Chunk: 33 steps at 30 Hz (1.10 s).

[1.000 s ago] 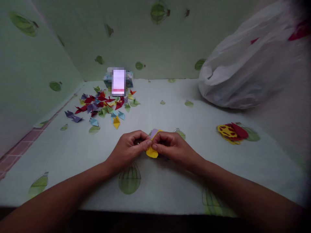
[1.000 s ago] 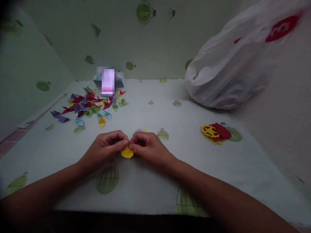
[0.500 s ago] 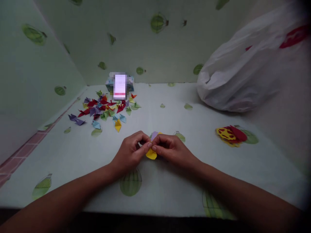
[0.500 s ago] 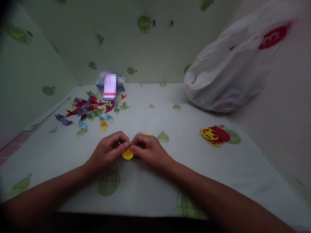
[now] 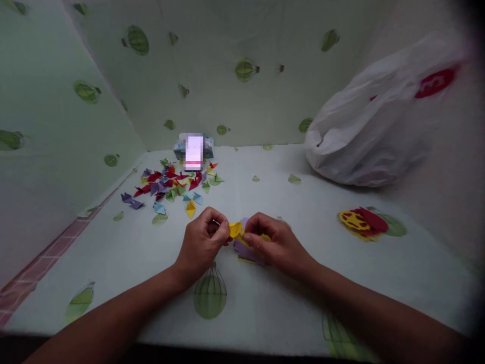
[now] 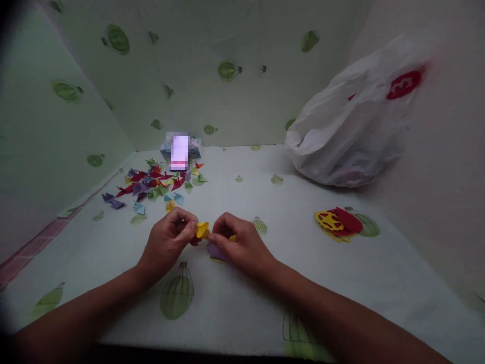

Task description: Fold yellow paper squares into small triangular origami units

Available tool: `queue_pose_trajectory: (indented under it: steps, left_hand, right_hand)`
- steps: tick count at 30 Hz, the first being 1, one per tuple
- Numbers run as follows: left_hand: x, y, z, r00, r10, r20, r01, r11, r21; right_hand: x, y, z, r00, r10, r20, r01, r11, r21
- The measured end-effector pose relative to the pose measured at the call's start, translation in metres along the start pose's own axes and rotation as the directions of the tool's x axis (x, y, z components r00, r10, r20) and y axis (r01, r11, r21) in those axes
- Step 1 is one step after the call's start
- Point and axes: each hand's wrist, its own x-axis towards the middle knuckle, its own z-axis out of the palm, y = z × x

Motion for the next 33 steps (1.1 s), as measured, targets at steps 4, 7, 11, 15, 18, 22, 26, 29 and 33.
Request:
queue_pose_trajectory:
  steps: [4,7,11,15,18,22,26,29,33]
  left_hand:
    - [-0.003,-0.001,0.002,0.989,0.131,-0.067,-0.122,0.985,0.126]
    - [-0.004,-0.002,0.003,0.977,0.198,-0.075,-0.18,0.964,0.197]
    - [-0.004,-0.002,0.003,0.977,0.205,-0.056,-0.19,0.962,0.194]
    - [-0.003,0.0,0.003,0.989,0.145,-0.016,-0.142,0.982,0.124]
    - [-0.003,0.006,0.002,0.999,0.021,0.036,-0.023,0.999,0.044]
    - [-0.004,0.014,0.001,0.971,-0.189,0.149,0.209,0.969,-0.13]
    - [-0.004,0.013,0.003,0.941,-0.291,0.169,0.331,0.893,-0.304]
    - [-0.005,0.011,0.005,0.948,-0.294,0.121,0.317,0.875,-0.366]
    - [-0.009,0.011,0.009,0.954,-0.273,0.128,0.301,0.889,-0.345]
  right_hand:
    - [-0.007,0.003,0.01,0.988,-0.136,-0.079,0.133,0.99,-0.037]
    - [-0.009,0.006,0.011,0.941,-0.338,-0.037,0.321,0.92,-0.226]
    - [-0.005,0.008,0.007,0.899,-0.428,0.091,0.425,0.803,-0.418]
    - [-0.001,0.009,0.002,0.889,-0.453,0.066,0.435,0.791,-0.43]
    - [0.002,0.008,-0.002,0.897,-0.438,0.054,0.417,0.801,-0.429]
    - [0.004,0.008,-0.007,0.921,-0.387,0.053,0.376,0.841,-0.389]
    - [0.003,0.007,-0.005,0.969,-0.244,-0.029,0.235,0.954,-0.185]
    - [0.002,0.009,0.0,0.995,-0.088,-0.055,0.091,0.995,0.042]
    - [0.002,0.013,0.006,0.997,0.068,-0.022,-0.064,0.987,0.147]
